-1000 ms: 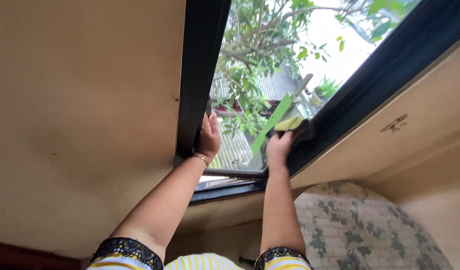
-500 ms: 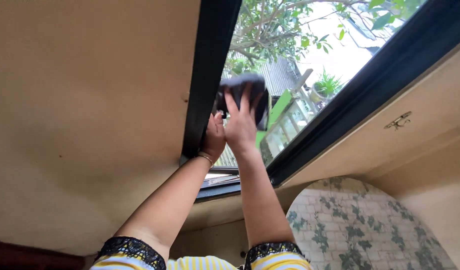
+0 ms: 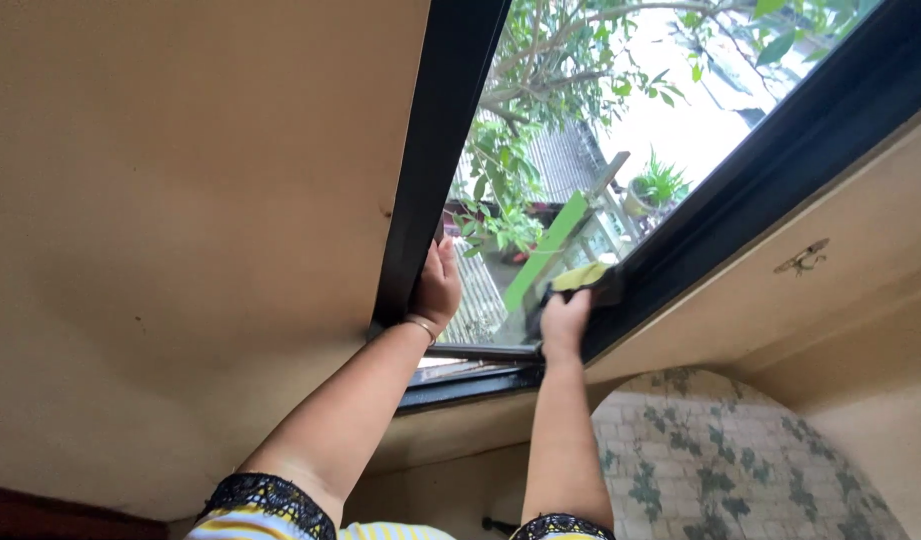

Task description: The person wipes a window with a cloth, moving the cloth across the glass surface in repeated strokes. The person holds the window frame with one hand while cleaning with the other, covering different areas of the window pane.

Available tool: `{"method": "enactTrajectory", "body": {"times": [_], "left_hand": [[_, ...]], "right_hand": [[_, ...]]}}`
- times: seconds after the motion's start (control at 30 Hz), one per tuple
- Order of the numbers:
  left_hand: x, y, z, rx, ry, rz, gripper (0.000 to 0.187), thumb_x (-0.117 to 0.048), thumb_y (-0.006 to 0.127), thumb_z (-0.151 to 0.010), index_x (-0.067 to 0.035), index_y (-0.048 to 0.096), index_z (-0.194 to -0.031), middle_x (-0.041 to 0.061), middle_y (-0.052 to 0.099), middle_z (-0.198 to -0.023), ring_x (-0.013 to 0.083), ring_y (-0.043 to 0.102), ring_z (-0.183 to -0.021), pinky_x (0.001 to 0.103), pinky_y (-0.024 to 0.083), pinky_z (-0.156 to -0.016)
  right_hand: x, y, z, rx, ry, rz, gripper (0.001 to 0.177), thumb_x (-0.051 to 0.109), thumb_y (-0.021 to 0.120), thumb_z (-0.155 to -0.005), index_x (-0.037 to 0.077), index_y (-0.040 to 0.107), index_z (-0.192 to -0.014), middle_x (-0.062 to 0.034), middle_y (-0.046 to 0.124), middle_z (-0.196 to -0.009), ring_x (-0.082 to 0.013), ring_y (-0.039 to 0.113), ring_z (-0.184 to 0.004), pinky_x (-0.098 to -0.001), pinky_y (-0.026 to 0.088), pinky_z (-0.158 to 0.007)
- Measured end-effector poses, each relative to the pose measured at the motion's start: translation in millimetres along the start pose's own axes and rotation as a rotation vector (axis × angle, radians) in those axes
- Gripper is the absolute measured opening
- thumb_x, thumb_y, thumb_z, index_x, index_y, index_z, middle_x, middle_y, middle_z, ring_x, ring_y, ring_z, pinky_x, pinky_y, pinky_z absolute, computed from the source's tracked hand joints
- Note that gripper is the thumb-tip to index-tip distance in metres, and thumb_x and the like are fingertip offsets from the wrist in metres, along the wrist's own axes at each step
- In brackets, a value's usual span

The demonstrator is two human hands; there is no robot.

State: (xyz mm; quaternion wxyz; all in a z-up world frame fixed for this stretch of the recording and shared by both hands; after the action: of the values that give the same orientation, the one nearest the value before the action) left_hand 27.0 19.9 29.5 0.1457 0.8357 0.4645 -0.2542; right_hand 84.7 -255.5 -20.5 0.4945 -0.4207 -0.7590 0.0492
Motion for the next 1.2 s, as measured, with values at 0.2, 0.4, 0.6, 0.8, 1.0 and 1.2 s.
{"method": "enactTrajectory", "body": {"times": [0.2,0.4,0.6,0.8,1.0,1.2], "left_hand": [[4.5,-0.6,1.3,0.01,-0.032,-0.043,0.036,-0.025,0.058,-0.105,0.002,0.063,-0.129,0.028,0.065,-0.125,0.0448,0.061,-0.116,0.052,0.044,-0.107],[19.1,1.0,13.9,0.023,-0.01,-0.061,0.039,-0.025,0.055,-0.106,0.003,0.061,-0.131,0.028,0.063,-0.128,0.0451,0.059,-0.119,0.053,0.04,-0.11],[1.3,-16.3,-5.3,0.044,-0.001,-0.078,0.037,-0.022,0.052,-0.107,0.006,0.061,-0.129,0.029,0.064,-0.124,0.0484,0.059,-0.117,0.054,0.041,-0.109],[-16.0,-30.0,-23.2,0.077,0.036,-0.044,0.033,-0.023,0.05,-0.106,0.004,0.062,-0.121,0.028,0.064,-0.114,0.052,0.058,-0.108,0.057,0.041,-0.104],[-15.9,-28.2,-21.6,0.075,0.006,-0.024,0.031,-0.022,0.05,-0.107,0.004,0.061,-0.119,0.025,0.064,-0.111,0.0493,0.059,-0.103,0.055,0.042,-0.104],[-14.6,-28.1,-18.6,0.096,0.034,-0.048,0.028,-0.024,0.049,-0.106,-0.001,0.063,-0.112,0.018,0.062,-0.095,0.0449,0.059,-0.089,0.05,0.045,-0.097]], "right_hand": [[137.2,-61.7,-44.1,-0.441,-0.258,0.128,0.036,0.024,0.081,-0.08,0.019,0.068,-0.113,-0.0125,0.058,-0.128,-0.036,0.064,-0.113,-0.0473,0.054,-0.094],[167.4,22.9,25.1,-0.552,-0.628,0.401,0.023,0.009,0.073,-0.076,0.003,0.062,-0.095,-0.0321,0.046,-0.146,-0.0605,0.055,-0.114,-0.064,0.049,-0.093],[99.8,75.4,134.0,-0.445,-0.754,0.186,0.029,0.024,0.05,-0.106,0.02,0.069,-0.128,-0.0222,0.054,-0.126,-0.0431,0.053,-0.11,-0.0494,0.047,-0.099],[-73.3,96.2,109.9,-0.013,0.203,-0.089,0.066,-0.017,0.072,-0.072,0.005,0.04,-0.125,-0.0245,0.036,-0.128,-0.0492,0.045,-0.123,-0.0514,0.042,-0.108],[-135.9,98.3,105.5,-0.153,0.627,-0.153,0.069,-0.02,0.061,-0.081,0.005,0.037,-0.14,-0.0276,0.037,-0.135,-0.0427,0.046,-0.134,-0.0352,0.039,-0.119],[20.8,88.7,163.7,-0.126,1.105,-0.477,0.047,0.009,0.048,-0.097,0.009,0.026,-0.139,-0.0225,0.033,-0.151,-0.03,0.036,-0.148,-0.0354,0.019,-0.13]]}}
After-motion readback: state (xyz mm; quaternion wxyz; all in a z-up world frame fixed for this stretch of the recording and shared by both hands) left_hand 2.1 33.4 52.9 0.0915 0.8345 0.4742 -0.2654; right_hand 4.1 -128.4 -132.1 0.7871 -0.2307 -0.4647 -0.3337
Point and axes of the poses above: each hand's wrist, its own z-axis away from the middle knuckle, its own y-axis out of the palm, x = y × z, the point moved 5 cm from there along -z, towards the middle knuckle
